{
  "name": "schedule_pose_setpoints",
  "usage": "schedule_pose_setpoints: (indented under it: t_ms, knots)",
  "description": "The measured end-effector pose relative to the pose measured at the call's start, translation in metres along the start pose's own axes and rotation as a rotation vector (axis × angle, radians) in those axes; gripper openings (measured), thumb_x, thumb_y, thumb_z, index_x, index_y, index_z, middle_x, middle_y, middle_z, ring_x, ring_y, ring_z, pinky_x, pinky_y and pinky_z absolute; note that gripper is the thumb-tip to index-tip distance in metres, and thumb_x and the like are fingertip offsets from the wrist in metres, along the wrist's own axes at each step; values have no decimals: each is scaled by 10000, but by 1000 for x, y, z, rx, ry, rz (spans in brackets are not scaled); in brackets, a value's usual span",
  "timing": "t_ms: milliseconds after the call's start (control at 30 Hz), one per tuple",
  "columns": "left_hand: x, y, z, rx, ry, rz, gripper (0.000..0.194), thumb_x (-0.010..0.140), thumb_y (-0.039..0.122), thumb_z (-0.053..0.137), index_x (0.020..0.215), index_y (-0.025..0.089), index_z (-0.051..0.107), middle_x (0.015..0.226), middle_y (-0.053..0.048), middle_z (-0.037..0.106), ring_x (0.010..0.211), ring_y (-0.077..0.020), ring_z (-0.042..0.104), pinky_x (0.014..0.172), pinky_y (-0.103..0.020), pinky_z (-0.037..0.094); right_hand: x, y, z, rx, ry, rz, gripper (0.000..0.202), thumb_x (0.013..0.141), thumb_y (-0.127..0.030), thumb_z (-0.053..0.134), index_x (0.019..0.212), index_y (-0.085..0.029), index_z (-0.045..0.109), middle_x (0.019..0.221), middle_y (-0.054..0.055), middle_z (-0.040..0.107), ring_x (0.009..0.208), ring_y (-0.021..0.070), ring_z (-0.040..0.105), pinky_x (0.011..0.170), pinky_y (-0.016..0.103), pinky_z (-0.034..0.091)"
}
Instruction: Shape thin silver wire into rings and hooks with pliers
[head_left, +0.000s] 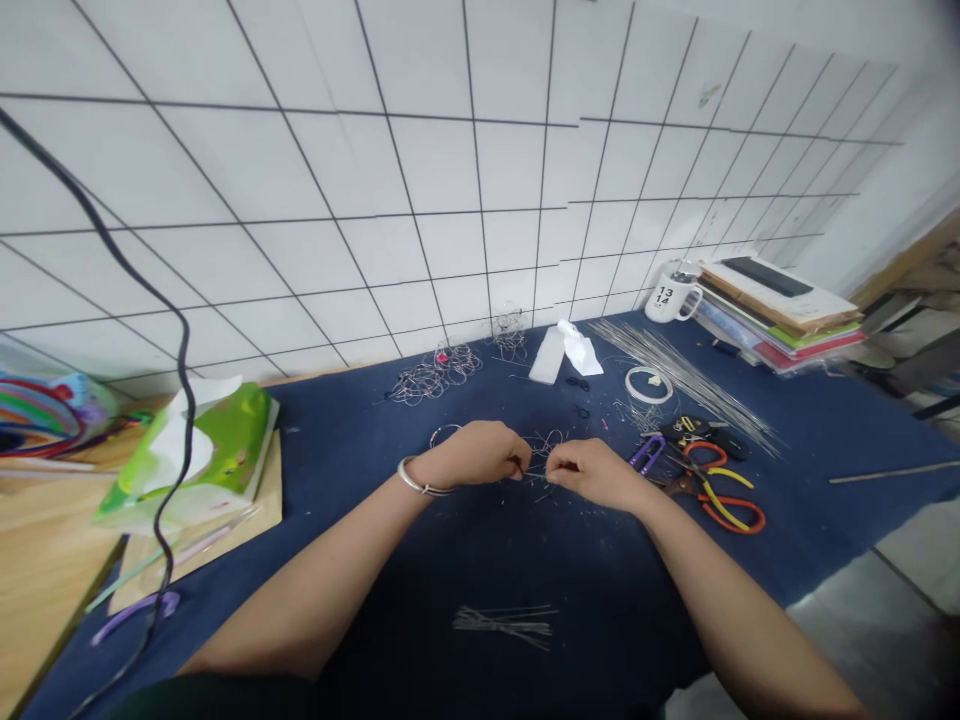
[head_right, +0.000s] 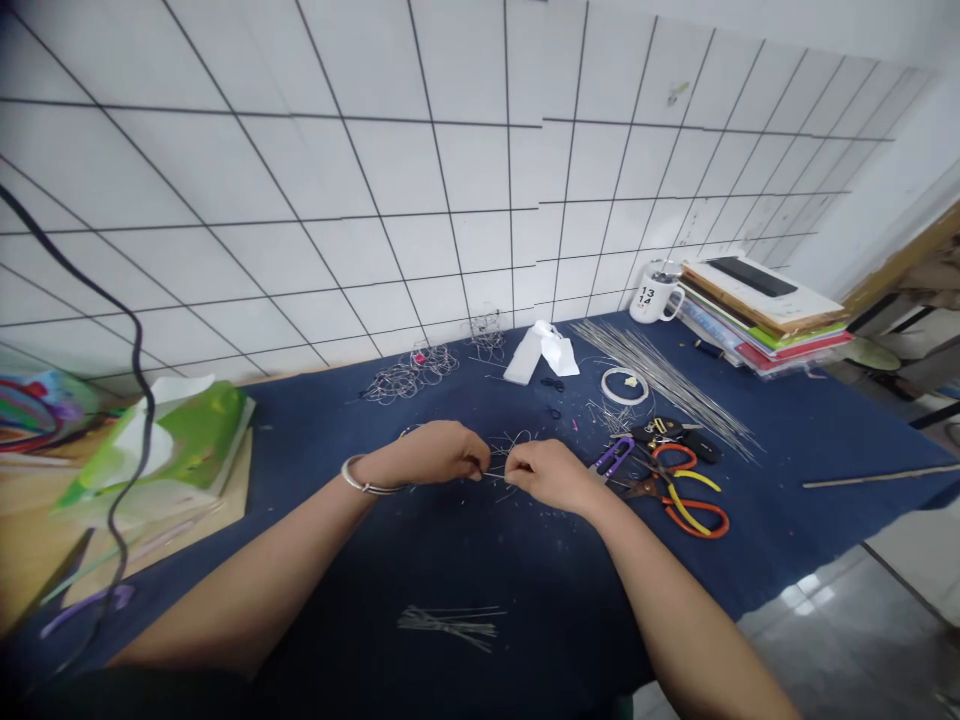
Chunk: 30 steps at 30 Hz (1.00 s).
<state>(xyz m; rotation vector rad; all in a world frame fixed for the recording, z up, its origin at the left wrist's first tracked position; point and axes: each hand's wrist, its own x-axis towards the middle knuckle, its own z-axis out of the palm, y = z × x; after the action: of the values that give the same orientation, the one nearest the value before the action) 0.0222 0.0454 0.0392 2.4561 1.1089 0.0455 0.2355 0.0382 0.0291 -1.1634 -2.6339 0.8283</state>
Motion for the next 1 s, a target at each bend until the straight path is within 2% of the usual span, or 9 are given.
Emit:
schedule_pose_setpoints:
  t_ms: [67,167,300,533,700,833,1000]
  knots:
    - [-1,-1,-2,-22,-19,18,160,711,194,524,753,275,655,662,40,632,590,-111,527,549,-219,317,-1,-3,1,44,-17,8,155,823,-295,458,796,-218,590,695,-38,591,605,89,511,551,192,324]
    - [-2,1,-2,-2,23,59,174,723,174,500,743,259,651,673,34,628,624,-108,535,599,-218,338,0,-3,3,19,-9,-30,142,816,-277,468,810,-221,599,751,-28,608,667,99,528,600,198,338]
    - [-3,7,1,136,94,75,190,758,159,459,752,226,636,683,5,607,686,-122,533,651,-229,352,3,1,6,-65,-37,-84,136,801,-246,484,822,-209,614,804,0,621,758,123,546,684,215,349]
    - [2,15,7,301,177,142,190,759,102,453,658,181,592,652,-17,561,689,-137,476,669,-266,340,3,4,8,-106,-32,-57,145,774,-178,473,803,-192,615,810,16,623,765,132,549,699,222,345]
    - [2,12,7,230,158,139,198,784,116,433,727,183,610,673,-15,567,693,-125,493,658,-243,351,3,6,5,55,-59,-8,167,762,-182,470,816,-196,627,766,-4,625,700,113,544,642,208,347]
    - [1,7,4,111,87,164,199,780,122,444,789,198,628,738,-4,602,722,-109,529,669,-213,362,3,9,4,239,-118,59,158,745,-231,495,810,-186,631,685,-20,603,610,94,518,561,192,344]
    - [1,1,3,-5,10,186,229,792,133,444,863,223,641,814,15,643,722,-91,555,698,-198,369,3,11,3,381,-148,97,179,728,-248,507,820,-170,638,642,-18,573,578,81,494,551,189,362]
